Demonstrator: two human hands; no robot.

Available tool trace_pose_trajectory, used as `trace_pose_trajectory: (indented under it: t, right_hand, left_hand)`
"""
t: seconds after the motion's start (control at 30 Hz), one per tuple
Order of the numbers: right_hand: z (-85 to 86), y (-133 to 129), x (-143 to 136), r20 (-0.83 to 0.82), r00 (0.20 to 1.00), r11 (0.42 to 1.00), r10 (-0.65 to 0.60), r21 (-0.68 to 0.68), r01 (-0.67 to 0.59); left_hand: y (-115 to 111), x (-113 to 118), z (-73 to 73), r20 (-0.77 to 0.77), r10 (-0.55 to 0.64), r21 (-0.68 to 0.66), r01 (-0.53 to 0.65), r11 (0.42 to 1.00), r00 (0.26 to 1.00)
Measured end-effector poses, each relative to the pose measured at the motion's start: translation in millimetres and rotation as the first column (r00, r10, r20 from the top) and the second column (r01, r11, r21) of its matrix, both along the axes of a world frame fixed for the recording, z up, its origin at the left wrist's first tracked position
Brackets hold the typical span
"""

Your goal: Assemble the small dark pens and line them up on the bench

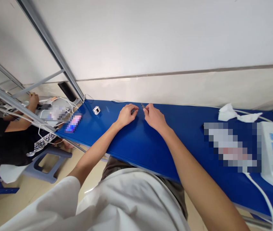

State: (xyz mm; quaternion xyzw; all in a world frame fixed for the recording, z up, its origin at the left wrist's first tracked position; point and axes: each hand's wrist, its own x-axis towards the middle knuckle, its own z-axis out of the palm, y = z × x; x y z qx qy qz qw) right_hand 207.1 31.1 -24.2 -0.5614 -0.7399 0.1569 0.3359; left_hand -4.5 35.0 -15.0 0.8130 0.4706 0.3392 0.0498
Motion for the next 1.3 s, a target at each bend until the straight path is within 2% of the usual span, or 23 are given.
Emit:
trace_pose_trajectory:
  t: [0.07,0.13,0.2,0.47,0.57,0.63,0.7,0.77,0.87,1.13,1.3]
  right_hand:
    - [4.3,-1,-5,-0.311,0.948,0.994,0.067,-0.057,-0.089]
    - [8.3,-2,-9,-0.569,0.815,0.972,0.11,-0.108,-0.207]
    - [11.2,-4,-11,-0.711,0.695,0.946,0.107,-0.143,-0.292]
    - [15.4,-9,-14,-0.898,0.438,0.895,-0.036,-0.224,-0.386]
    - [16.6,-10,-15,-0.925,0.377,0.884,-0.053,-0.219,-0.412]
    - [16.6,-11,-16,-0.929,0.367,0.877,-0.047,-0.214,-0.431]
    - [15.7,-12,-18,-0.927,0.374,0.868,-0.04,-0.218,-0.447]
    - [14.5,-13,-19,-0.921,0.387,0.862,-0.042,-0.23,-0.452]
    - [13.4,-13,-21,-0.914,0.401,0.86,-0.052,-0.245,-0.448]
    - [13.8,-15,-23,-0.9,0.433,0.834,-0.04,-0.269,-0.482]
    - [13.2,-18,-25,-0.895,0.444,0.825,-0.035,-0.277,-0.493]
  left_hand:
    - [-1,1,2.3,0.004,0.018,-0.015,-0.018,1.0,1.0]
    - [-3,2,4.1,-0.007,0.027,-0.037,-0.027,0.999,1.0]
    - [-4,2,5.0,-0.016,0.024,-0.052,-0.025,0.998,1.0]
    - [-5,3,3.0,0.011,-0.004,-0.035,0.005,0.999,1.0]
    - [-3,4,0.7,0.068,-0.02,-0.044,0.023,0.999,0.997]
    - [0,5,-1.2,0.179,-0.051,-0.069,0.065,0.996,0.983]
    - [3,7,-2.3,0.352,-0.103,-0.115,0.153,0.982,0.93]
    - [4,9,-1.8,0.539,-0.141,-0.153,0.261,0.953,0.831]
    - [4,12,1.6,0.729,-0.12,-0.175,0.352,0.919,0.674]
    - [4,11,3.1,0.915,0.064,-0.253,0.445,0.859,0.397]
    - [6,10,3.2,0.951,0.155,-0.284,0.563,0.776,0.267]
